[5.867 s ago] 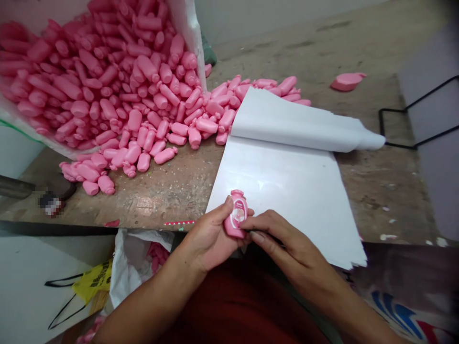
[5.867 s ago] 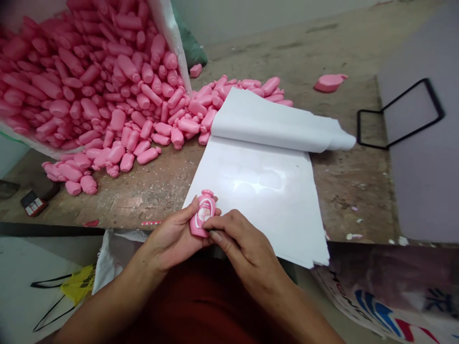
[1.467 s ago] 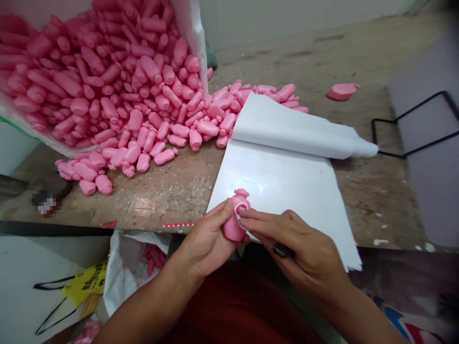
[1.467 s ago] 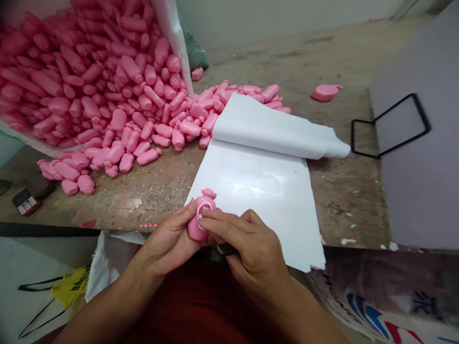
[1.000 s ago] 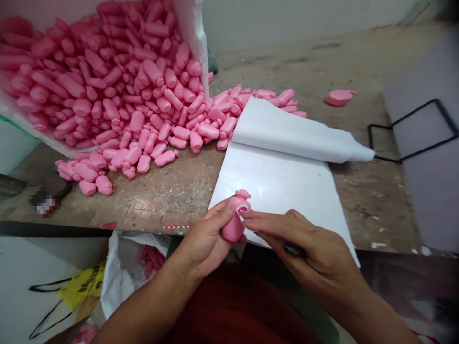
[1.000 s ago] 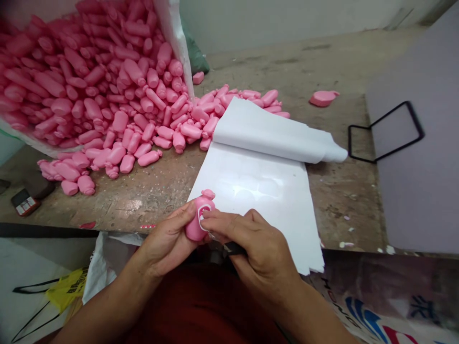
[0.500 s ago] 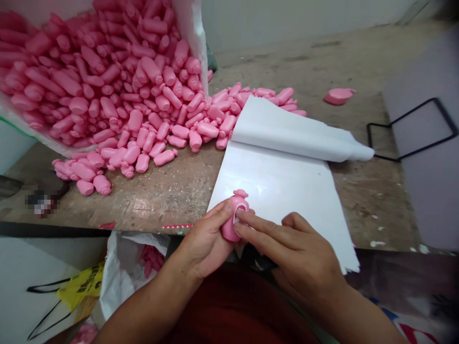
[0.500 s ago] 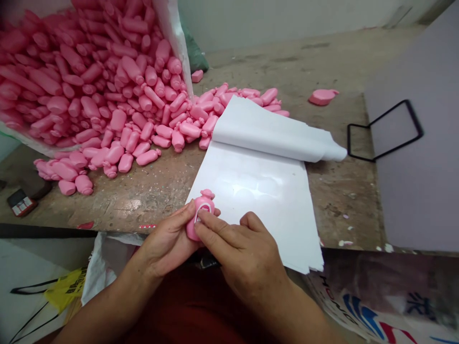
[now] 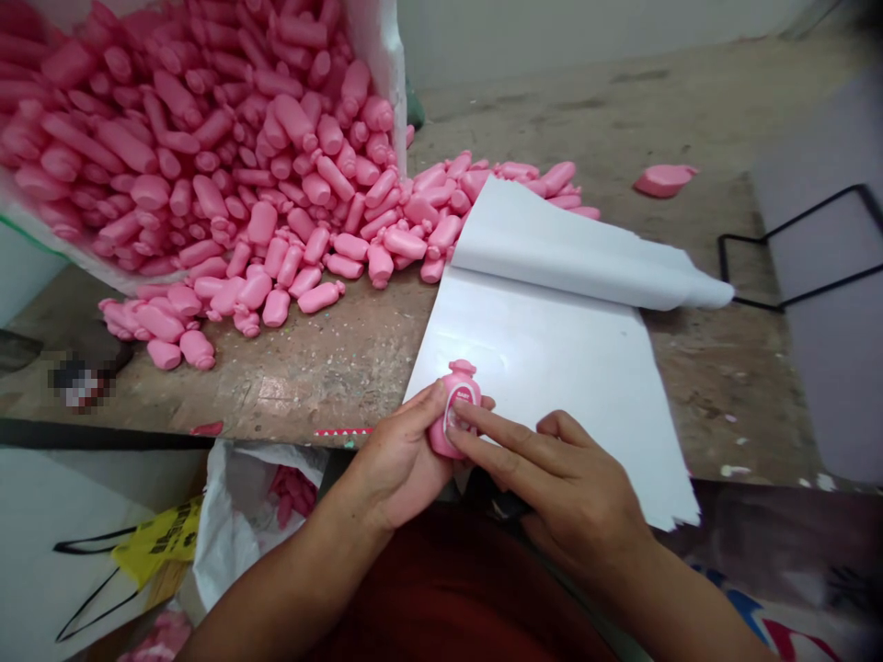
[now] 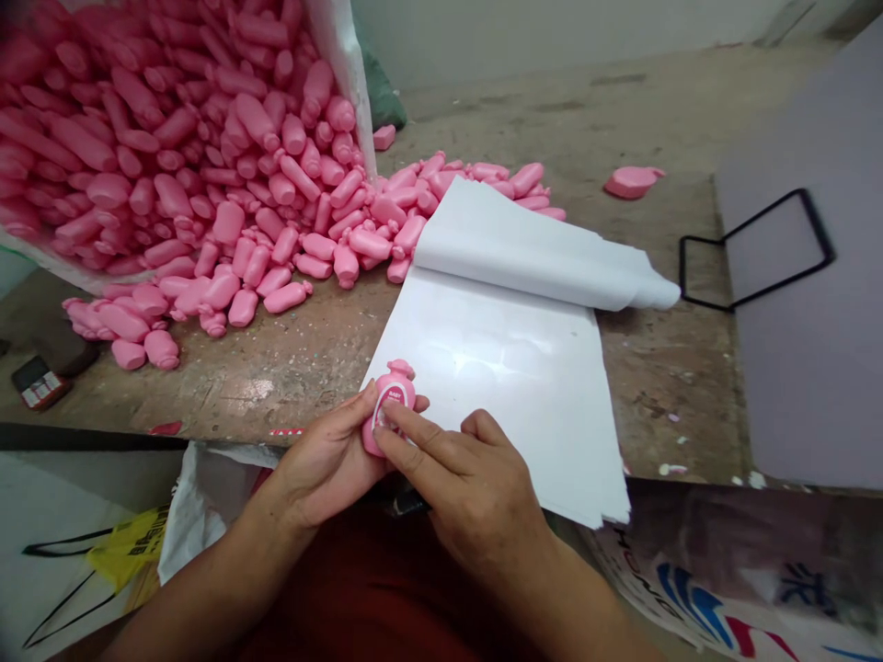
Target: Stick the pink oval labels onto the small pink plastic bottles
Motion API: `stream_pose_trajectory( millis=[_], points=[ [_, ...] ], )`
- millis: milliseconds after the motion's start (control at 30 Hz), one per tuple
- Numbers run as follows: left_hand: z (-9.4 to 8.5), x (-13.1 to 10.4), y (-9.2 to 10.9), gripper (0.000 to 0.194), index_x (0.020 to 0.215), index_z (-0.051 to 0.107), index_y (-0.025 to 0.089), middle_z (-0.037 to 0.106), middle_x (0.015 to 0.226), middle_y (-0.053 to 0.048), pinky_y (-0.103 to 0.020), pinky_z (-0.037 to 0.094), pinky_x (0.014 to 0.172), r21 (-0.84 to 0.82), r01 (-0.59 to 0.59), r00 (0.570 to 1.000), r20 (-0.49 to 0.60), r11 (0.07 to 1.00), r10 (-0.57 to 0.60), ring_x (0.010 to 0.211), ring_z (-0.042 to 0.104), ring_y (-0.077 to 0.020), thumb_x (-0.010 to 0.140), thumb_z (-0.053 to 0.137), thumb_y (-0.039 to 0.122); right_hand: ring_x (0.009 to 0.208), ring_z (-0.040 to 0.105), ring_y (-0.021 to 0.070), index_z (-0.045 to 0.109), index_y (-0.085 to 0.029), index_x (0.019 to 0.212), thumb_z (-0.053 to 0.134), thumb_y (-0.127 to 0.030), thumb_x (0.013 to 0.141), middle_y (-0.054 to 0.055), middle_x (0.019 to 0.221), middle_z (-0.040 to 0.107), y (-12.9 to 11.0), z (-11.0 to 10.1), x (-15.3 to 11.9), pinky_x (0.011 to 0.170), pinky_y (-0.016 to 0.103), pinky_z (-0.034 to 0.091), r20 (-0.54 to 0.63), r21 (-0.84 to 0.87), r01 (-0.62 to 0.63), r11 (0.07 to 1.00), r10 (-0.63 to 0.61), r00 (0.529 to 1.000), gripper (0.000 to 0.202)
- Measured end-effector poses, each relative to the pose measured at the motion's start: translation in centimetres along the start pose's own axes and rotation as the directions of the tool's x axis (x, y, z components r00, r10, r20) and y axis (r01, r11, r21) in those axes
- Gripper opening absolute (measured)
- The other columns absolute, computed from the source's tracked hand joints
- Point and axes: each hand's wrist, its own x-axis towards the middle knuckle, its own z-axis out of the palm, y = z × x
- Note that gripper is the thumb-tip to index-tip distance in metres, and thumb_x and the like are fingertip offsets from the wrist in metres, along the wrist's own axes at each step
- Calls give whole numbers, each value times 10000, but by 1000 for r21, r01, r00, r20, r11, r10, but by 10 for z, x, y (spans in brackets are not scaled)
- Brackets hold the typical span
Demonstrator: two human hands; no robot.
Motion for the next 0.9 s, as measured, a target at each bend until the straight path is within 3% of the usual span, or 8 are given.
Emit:
stream_pose_trajectory(
  millis=[67, 133, 200, 267, 333, 467, 567, 900],
  points=[
    [-1, 0, 1, 230, 1053, 663, 116, 683, 935, -84, -202, 507, 755, 15, -13, 1000, -10, 1000, 13, 794, 649, -99, 999, 481, 245, 730, 671, 147, 663, -267, 1239, 463, 12, 902, 77, 1276, 717, -1, -7, 1, 610, 341, 411, 24, 101, -60, 993, 58, 998, 481],
    [-3, 0, 2, 233, 1131, 649, 145, 696, 970, -86, -220, 513, 727, 39, -43, 999, -4, 998, 43, 819, 669, -121, 991, 504, 261, 864, 702, 170, 698, -278, 1150, 530, -76, 922, 49, 1181, 753, -3, -14, 3, 675, 312, 478, 34, 250, -261, 932, 261, 965, 348],
    [-5, 0, 1, 253, 1189, 632, 183, 706, 1015, -86, -247, 519, 735, 71, -95, 995, 5, 993, 95, 887, 690, -157, 979, 534, 285, 838, 705, 184, 711, -265, 1033, 596, -225, 933, 32, 965, 773, -6, -18, 7, 664, 290, 504, 65, 402, -523, 752, 546, 835, 157],
    [-5, 0, -1, 260, 1194, 637, 208, 711, 1044, -76, -262, 519, 782, 98, -168, 986, 18, 981, 167, 955, 693, -173, 960, 573, 304, 708, 666, 175, 695, -238, 896, 624, -377, 919, 22, 787, 726, -9, -17, 12, 585, 276, 477, 181, 502, -691, 520, 718, 672, 158],
    [-4, 0, -4, 260, 1166, 656, 214, 716, 1049, -62, -269, 511, 846, 115, -243, 970, 34, 963, 241, 984, 686, -167, 933, 622, 325, 610, 586, 152, 664, -218, 783, 624, -490, 896, 16, 699, 668, -12, -11, 16, 535, 271, 425, 342, 544, -760, 356, 733, 588, 297],
    [-3, 1, -7, 332, 1144, 677, 253, 725, 1082, -35, -294, 493, 926, 178, -338, 941, 50, 924, 335, 1033, 674, -177, 848, 729, 392, 471, 356, 94, 614, -203, 676, 612, -604, 860, -28, 561, 524, -16, -1, 21, 476, 267, 290, 525, 565, -809, 161, 686, 503, 440],
    [-3, 0, -9, 377, 1135, 683, 271, 726, 1100, -28, -316, 488, 956, 218, -368, 929, 56, 904, 365, 1067, 669, -194, 805, 765, 434, 474, 305, 91, 596, -202, 653, 632, -633, 825, -35, 548, 504, -19, 2, 25, 483, 271, 262, 558, 587, -807, 70, 687, 465, 466],
    [-6, -1, -8, 344, 1120, 697, 224, 741, 998, -39, -232, 509, 872, 129, -303, 953, 46, 944, 299, 917, 684, -121, 812, 775, 354, 528, 378, 96, 563, -205, 663, 777, -503, 755, -68, 557, 468, -28, 2, 32, 552, 264, 312, 513, 726, -685, -60, 711, 481, 378]
  ],
)
